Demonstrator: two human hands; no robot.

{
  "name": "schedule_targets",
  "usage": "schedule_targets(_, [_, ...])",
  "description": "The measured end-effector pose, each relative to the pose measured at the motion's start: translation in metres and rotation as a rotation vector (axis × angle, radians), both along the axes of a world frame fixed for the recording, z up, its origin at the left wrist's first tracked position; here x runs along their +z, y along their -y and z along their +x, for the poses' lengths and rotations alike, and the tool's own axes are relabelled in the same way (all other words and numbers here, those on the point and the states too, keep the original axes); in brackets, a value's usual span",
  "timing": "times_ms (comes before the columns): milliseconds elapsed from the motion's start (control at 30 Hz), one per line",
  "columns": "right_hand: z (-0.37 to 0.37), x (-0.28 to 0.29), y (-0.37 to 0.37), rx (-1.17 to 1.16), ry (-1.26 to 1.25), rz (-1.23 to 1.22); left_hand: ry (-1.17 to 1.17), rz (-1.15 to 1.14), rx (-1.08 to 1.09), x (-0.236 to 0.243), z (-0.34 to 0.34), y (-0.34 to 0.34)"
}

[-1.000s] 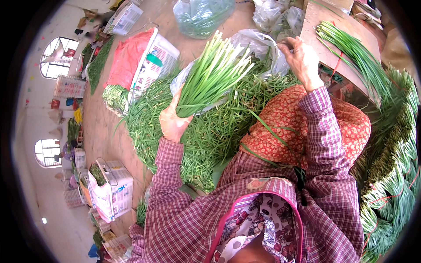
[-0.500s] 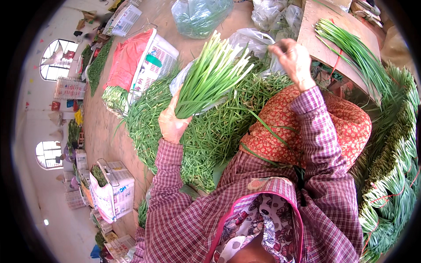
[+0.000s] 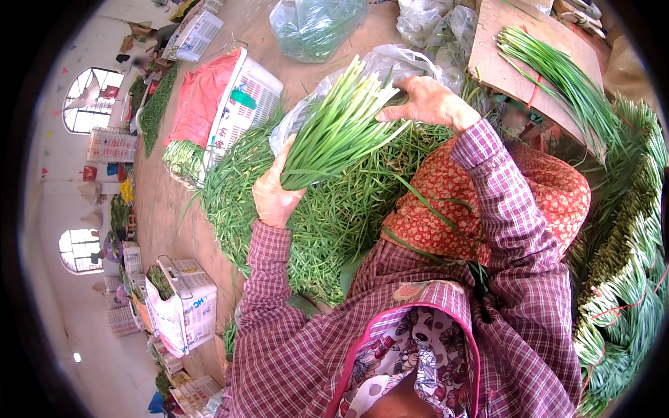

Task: The person bundles bunches of chives together by hand, securing them with red ties and stacking the finished bundles.

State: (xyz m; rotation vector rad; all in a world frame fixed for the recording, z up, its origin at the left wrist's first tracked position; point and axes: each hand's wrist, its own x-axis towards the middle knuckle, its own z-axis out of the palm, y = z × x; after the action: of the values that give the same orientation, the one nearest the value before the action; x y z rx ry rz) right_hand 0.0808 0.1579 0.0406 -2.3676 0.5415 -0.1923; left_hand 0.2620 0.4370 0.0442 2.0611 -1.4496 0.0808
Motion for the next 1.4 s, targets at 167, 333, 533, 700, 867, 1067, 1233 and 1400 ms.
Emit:
schedule_targets(167, [-0.005,-0.004,-0.008,-0.083,0.015,0.009,-0.092,-0.017,0.046,-0.008,0.003,-0.004])
schedule_targets(333, [-0.011,0.003,-0.014,-0.145,0.010,-0.016,-0.164,-0.039,0.026,-0.011,0.005,-0.003])
schedule_targets(533, [-0.013,-0.011,-0.030,-0.243,0.189,-0.351,-0.204,-0.124,0.024,-0.024,0.011,-0.006])
schedule_targets(700, [-0.011,-0.005,-0.038,-0.242,0.235,-0.552,-0.152,-0.122,0.024,-0.021,0.007,-0.003])
schedule_targets(867, [-0.010,-0.001,-0.042,-0.193,0.272,-0.660,-0.237,-0.116,0.014,-0.028,0.013,-0.006])
schedule_targets(1067, [-0.008,0.003,-0.045,-0.201,0.369,-0.733,-0.213,-0.100,-0.016,-0.021,0.008,-0.002])
schedule_targets(1233, [-0.006,-0.001,-0.044,-0.114,0.270,-0.659,-0.184,-0.055,-0.014,-0.018,0.006,0.001])
schedule_targets(1400, [0.000,-0.004,-0.048,-0.053,0.168,-0.489,-0.191,-0.066,-0.002,-0.018,0.007,-0.002])
